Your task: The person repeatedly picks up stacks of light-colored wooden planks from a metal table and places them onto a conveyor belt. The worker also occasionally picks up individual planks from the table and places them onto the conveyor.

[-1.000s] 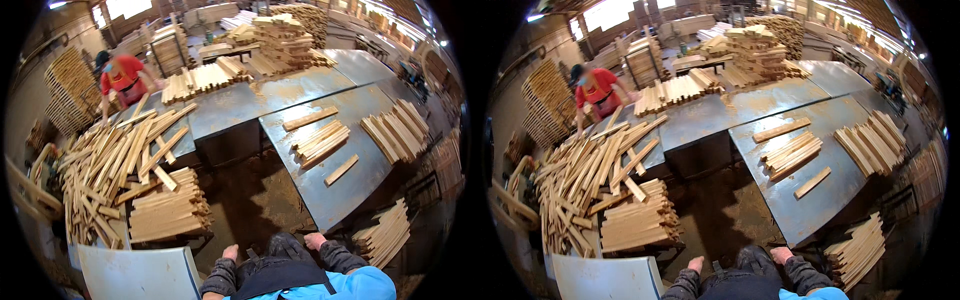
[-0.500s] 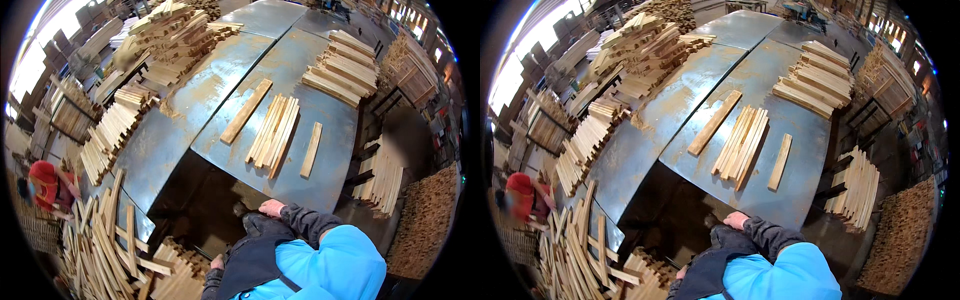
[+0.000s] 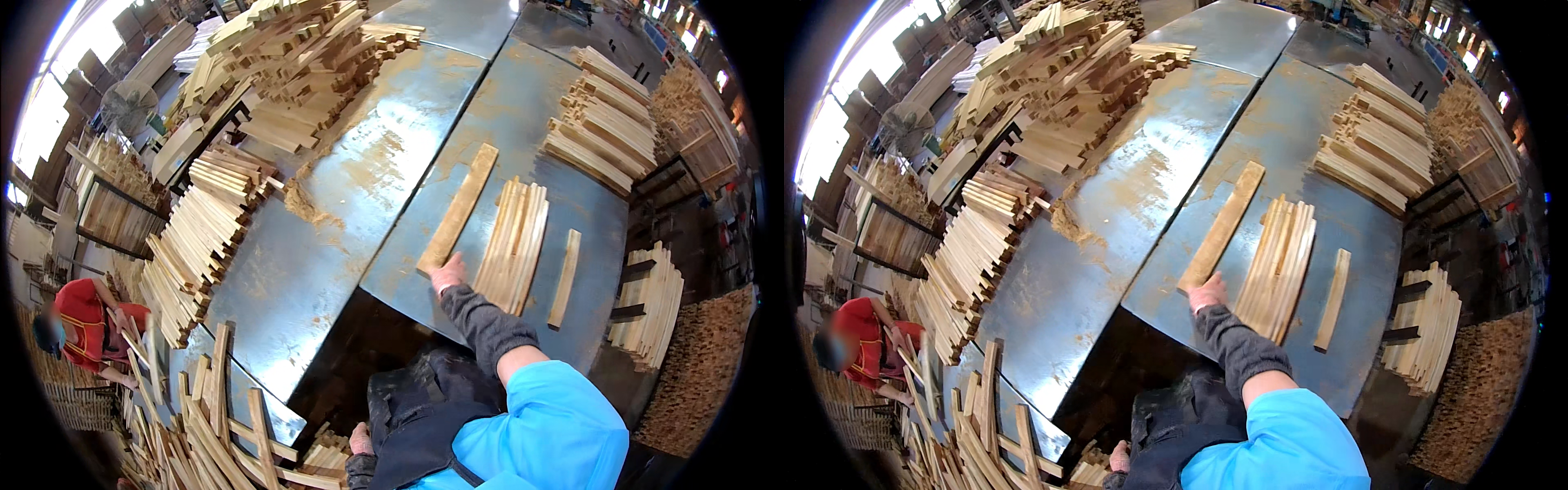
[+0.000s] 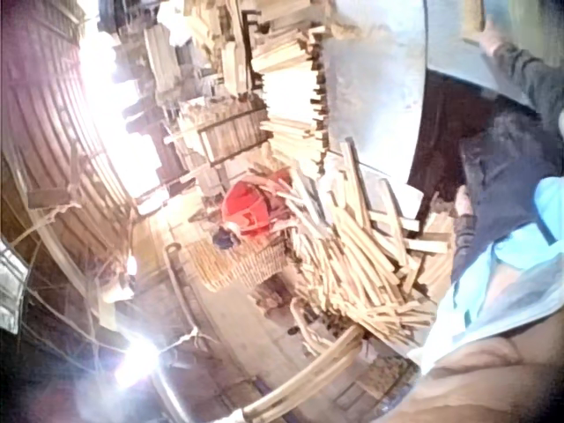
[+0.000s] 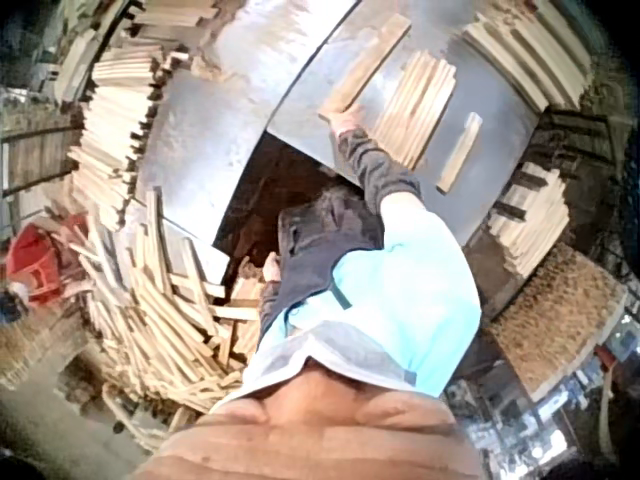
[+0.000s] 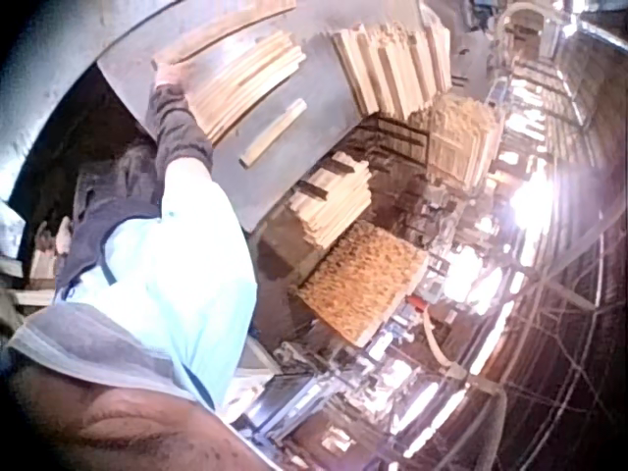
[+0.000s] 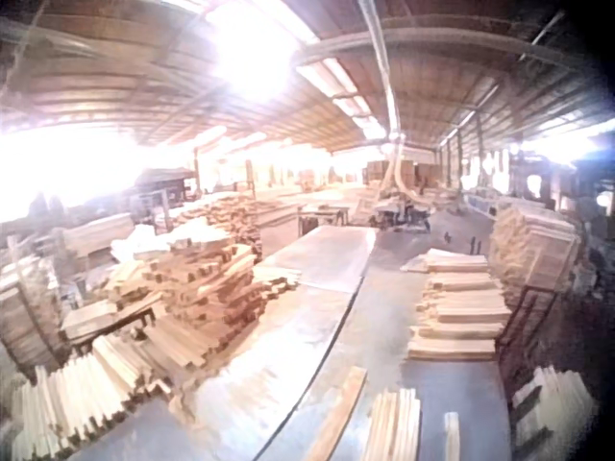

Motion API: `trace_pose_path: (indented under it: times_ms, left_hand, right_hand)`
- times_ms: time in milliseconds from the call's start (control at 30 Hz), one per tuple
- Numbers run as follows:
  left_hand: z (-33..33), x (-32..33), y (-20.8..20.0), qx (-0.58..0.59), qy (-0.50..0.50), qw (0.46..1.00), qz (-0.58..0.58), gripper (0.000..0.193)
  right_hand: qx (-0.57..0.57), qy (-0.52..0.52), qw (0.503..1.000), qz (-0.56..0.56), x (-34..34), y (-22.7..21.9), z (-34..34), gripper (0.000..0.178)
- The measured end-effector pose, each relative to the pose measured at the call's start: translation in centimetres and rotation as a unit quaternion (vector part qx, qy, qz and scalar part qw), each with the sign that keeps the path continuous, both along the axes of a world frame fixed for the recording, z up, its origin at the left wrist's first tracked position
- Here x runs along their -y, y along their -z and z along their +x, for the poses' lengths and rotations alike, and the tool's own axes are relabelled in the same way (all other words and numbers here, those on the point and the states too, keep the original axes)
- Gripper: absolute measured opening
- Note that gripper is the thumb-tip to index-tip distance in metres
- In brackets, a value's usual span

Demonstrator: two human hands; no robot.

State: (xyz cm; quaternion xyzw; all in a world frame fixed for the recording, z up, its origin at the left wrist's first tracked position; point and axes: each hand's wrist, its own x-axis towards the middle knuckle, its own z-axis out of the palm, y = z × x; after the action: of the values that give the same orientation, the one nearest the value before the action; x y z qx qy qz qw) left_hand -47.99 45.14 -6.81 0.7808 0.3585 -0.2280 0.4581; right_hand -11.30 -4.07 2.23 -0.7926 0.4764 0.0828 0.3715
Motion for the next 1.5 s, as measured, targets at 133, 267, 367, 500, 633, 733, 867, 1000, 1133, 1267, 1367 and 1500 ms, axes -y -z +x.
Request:
trace_pose_path:
  times_ms: [133, 267, 367, 500, 633, 733, 867, 1000, 1133, 1267, 1367, 1500]
  left_hand:
    - [3.2, -3.7, -0.7, 0.019, 0.15, 0.985, 0.083, 0.011]
    - [10.9, -5.6, -7.7, 0.083, 0.132, 0.987, 0.05, 0.017]
    - [14.8, -8.2, -7.2, -0.008, -0.133, 0.982, -0.131, 0.033]
    - [23.1, -9.5, -8.7, -0.014, -0.05, 0.995, -0.081, 0.046]
    - [29.9, -8.5, -10.8, 0.064, -0.001, 0.992, -0.105, 0.053]
    - [33.1, -8.0, -9.7, 0.074, 0.071, 0.991, -0.087, 0.055]
    - [36.8, -6.1, -11.3, 0.027, 0.021, 0.992, -0.121, 0.056]
    - [38.8, -6.5, -8.9, -0.04, 0.04, 0.991, -0.125, 0.055]
    - [41.4, -5.9, -9.3, 0.001, -0.098, 0.981, -0.167, 0.042]
    - [45.5, -5.5, -10.1, -0.022, -0.148, 0.964, -0.221, 0.044]
    - [55.1, -5.5, -13.5, 0.026, -0.081, 0.97, -0.226, 0.042]
    - [68.4, -5.6, -12.7, 0.182, 0.01, 0.967, -0.178, 0.057]
  right_hand:
    - [-0.057, 0.021, 0.997, -0.041, -0.2, 1.2, 5.6, 0.12]
    - [-0.074, 0.102, 0.99, -0.066, -1.0, 0.2, 8.0, 0.091]
    - [-0.096, 0.031, 0.988, -0.117, -2.4, 2.0, 9.6, 0.093]
    - [-0.132, 0.027, 0.984, -0.117, -5.3, 0.9, 10.9, 0.098]
    - [-0.093, -0.067, 0.987, -0.115, -6.8, 1.0, 11.6, 0.104]
    - [-0.13, -0.089, 0.981, -0.114, -6.2, -1.5, 12.4, 0.104]
    - [0.103, -0.206, 0.957, -0.174, -8.5, -0.4, 17.9, 0.099]
    - [0.118, -0.327, 0.938, 0.006, -20.9, -9.0, 34.6, 0.102]
    - [0.211, -0.456, 0.865, -0.01, -30.1, -7.7, 50.7, 0.11]
    - [0.054, -0.514, 0.853, -0.078, -37.5, -7.2, 64.0, 0.128]
    - [-0.026, -0.441, 0.896, 0.032, -39.3, -3.9, 69.4, 0.13]
    - [-0.046, -0.5, 0.861, -0.085, -42.4, -6.2, 68.8, 0.127]
